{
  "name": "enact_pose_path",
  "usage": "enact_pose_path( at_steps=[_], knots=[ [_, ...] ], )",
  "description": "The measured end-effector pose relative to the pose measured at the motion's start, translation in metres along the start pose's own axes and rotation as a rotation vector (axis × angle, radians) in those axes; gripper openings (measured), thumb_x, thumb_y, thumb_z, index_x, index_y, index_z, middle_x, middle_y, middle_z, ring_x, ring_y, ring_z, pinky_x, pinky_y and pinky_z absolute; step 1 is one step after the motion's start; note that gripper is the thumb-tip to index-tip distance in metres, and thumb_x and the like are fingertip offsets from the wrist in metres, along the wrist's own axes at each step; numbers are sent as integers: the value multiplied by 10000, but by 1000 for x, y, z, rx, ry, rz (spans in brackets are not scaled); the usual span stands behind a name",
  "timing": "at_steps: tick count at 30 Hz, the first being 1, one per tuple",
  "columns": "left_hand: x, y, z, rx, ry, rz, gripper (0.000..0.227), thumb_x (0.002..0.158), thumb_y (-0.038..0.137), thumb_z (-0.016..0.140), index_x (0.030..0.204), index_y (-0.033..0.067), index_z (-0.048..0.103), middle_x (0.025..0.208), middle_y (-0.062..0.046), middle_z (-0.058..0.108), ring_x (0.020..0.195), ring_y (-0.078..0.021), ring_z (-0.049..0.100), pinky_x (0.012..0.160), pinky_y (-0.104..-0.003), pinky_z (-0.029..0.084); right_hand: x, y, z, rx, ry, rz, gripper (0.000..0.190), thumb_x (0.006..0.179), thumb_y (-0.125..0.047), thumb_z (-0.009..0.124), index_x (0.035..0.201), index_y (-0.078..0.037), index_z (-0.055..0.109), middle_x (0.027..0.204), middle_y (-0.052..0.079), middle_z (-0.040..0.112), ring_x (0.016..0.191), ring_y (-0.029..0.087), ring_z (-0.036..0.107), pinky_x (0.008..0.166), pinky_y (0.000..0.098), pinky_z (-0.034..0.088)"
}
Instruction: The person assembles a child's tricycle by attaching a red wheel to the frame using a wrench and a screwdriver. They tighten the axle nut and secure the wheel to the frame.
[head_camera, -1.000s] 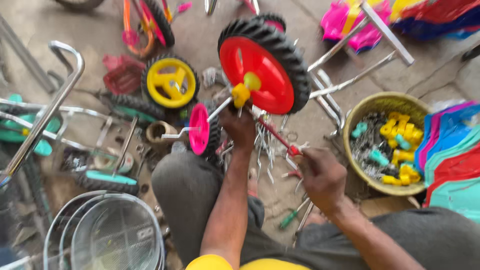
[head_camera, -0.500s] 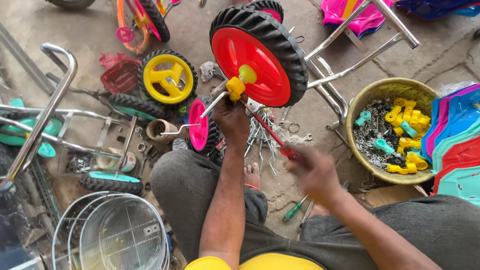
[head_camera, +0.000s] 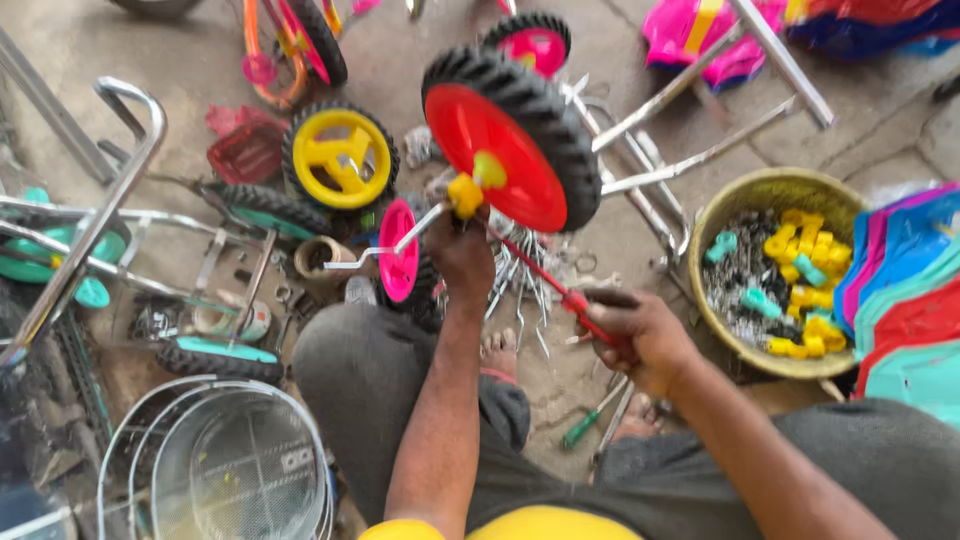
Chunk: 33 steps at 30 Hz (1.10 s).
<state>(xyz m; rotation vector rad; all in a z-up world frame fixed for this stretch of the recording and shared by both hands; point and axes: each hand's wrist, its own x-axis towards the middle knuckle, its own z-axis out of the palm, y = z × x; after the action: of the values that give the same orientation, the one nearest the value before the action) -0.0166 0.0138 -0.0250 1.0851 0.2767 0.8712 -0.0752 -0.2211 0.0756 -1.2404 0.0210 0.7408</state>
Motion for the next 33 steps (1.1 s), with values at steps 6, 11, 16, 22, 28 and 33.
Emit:
enact_pose_path(
  at_steps=[6,11,16,22,28,33],
  knots=[
    [-9,-8,-18,-86,-12,-55,295,961,-157,570,1212,-30,658,1038,-43,683,894,-111,643,788,-260,540,-4,26,1,-1045,202,-585,428,895,-170,737,1295,-47,644,922,141,712,624,159,592,506,286,469],
    [1,-10,-22,230,4,15,156,968,-85,635,1106,-24,672,952,-43,699,848,-142,640,758,-285,532,6,23,-11,177,92,285,359,916,-190,745,1208,16,711,851,111,733,535,133,564,426,268,436],
    [-16,-15,-33,118,-15,-20,203,984,-136,542,1119,-35,655,995,-58,689,892,-151,654,783,-280,533,-8,32,-3,-1116,219,-916,332,943,-212,717,1235,-66,655,922,96,695,736,195,681,632,321,533],
    [-10,-4,-21,-163,18,-129,337,896,-181,551,1166,-4,648,1020,-15,680,880,-105,640,779,-251,527,0,27,-6,-225,167,-13,323,952,-218,762,1180,6,712,874,108,758,649,143,665,548,270,526],
    [-13,1,-27,-141,-64,-77,337,916,-210,563,1190,-41,667,1079,-55,696,919,-128,652,829,-261,531,6,44,-17,-468,127,-237,423,898,-149,711,1294,-16,649,846,107,705,561,161,565,462,294,428],
    [-5,-6,-25,-189,-58,-106,395,881,-204,560,1224,-36,662,1034,-67,689,890,-137,658,799,-264,531,11,28,-15,-393,187,-186,340,938,-146,694,1254,-24,664,856,109,729,602,171,621,495,309,469]
  ],
)
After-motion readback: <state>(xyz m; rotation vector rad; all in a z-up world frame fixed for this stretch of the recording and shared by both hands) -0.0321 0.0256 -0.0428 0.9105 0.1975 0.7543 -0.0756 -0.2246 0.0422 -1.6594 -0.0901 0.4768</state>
